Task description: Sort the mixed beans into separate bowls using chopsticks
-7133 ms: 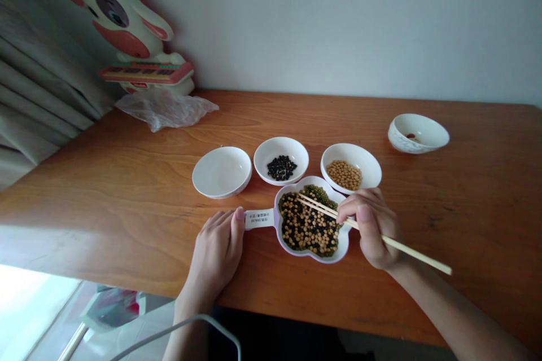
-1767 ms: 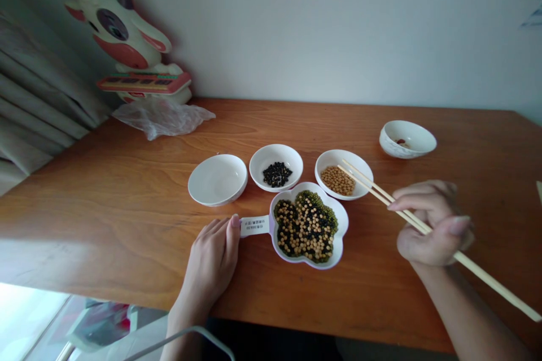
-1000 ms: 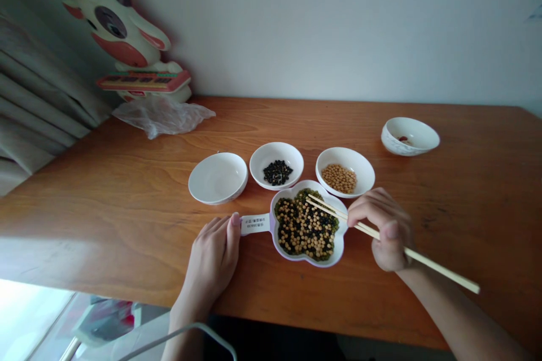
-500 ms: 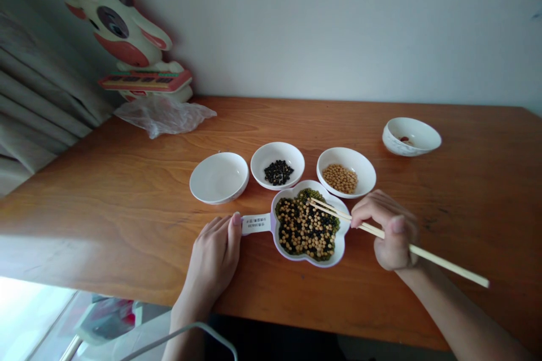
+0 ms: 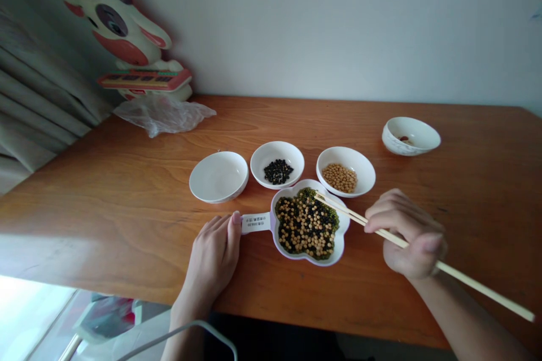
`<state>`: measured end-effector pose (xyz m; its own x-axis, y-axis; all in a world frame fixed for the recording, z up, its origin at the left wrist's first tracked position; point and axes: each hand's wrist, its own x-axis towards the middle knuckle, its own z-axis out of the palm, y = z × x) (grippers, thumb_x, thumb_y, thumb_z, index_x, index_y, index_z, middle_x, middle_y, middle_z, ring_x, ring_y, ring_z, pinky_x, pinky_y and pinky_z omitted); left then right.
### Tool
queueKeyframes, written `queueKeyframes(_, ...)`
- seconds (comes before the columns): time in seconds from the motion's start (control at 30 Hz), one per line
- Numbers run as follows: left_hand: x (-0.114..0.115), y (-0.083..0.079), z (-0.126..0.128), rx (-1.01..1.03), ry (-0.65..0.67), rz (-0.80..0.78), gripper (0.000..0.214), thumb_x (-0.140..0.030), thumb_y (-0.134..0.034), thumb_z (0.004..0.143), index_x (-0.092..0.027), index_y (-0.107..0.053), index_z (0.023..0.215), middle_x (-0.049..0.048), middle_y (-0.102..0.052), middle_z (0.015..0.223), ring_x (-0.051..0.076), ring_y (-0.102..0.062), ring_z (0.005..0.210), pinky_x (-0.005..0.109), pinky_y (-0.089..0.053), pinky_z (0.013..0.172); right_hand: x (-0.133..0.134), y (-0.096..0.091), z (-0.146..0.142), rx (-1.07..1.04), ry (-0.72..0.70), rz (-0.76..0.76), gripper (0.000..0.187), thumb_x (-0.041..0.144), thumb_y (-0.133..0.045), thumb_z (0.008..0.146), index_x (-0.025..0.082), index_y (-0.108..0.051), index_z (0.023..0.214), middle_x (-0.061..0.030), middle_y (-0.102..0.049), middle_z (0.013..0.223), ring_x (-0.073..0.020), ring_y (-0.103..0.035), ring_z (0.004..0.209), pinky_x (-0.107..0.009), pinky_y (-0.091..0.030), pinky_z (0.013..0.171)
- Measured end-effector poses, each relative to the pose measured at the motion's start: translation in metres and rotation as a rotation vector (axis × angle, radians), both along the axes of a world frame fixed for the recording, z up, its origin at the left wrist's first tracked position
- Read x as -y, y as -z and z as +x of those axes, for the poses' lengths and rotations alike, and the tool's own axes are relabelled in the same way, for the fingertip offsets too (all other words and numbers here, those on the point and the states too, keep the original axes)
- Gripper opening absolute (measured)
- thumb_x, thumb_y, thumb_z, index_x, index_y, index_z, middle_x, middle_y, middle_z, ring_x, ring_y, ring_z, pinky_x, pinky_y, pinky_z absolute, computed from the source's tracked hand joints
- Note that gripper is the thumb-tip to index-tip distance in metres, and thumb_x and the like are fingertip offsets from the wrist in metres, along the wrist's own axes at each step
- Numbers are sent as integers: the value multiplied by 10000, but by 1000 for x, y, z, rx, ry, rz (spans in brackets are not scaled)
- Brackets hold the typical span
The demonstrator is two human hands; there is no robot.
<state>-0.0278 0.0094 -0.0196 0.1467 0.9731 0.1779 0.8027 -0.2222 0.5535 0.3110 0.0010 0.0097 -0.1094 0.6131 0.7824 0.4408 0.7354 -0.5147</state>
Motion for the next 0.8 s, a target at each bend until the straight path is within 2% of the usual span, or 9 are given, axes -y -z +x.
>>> queueKeyframes(0.1,0,0,0,0,-2,2,443,-373,-350,1110,-216,-552,748,43,-689,805,193,-611,743,332,-438,752,0,-6,9,56,64,144,650,513,-253,1095,232,-704,721,-46,-673,615,-200,-623,553,-413,-454,632)
queueKeyframes(0.23,0,0,0,0,-4,5,445,-380,-351,1109,-217,-555,748,44,-688,804,195,-611,741,335,-441,751,-4,-9,23,121,233,294,672,542,-246,1085,246,-699,688,-52,-674,587,-223,-654,564,-422,-458,613)
queueKeyframes(0.33,0,0,0,-3,-17,-1,451,-393,-347,1110,-217,-554,750,44,-683,800,195,-603,737,340,-438,749,-4,-11,27,131,332,257,679,569,-252,1073,252,-694,666,-58,-673,582,-223,-642,553,-425,-444,611)
queueKeyframes(0.43,0,0,1,2,-10,-9,452,-393,-347,1110,-219,-549,745,43,-676,790,196,-595,732,344,-436,748,-4,-13,27,123,369,200,691,607,-258,1058,254,-698,659,-67,-685,597,-224,-640,550,-430,-438,614)
queueKeyframes(0.57,0,0,1,18,12,-10,438,-380,-345,1111,-222,-550,758,49,-682,805,202,-597,743,353,-442,767,-3,-13,25,21,344,161,700,613,-253,1055,252,-712,669,-69,-673,601,-231,-635,564,-428,-428,611)
queueKeyframes(0.8,1,-1,1,23,26,-3,417,-365,-352,1113,-229,-524,758,33,-699,807,207,-630,756,363,-459,808,3,-5,9,-70,109,-50,685,596,-249,1061,242,-720,712,-57,-657,634,-218,-595,571,-409,-404,618)
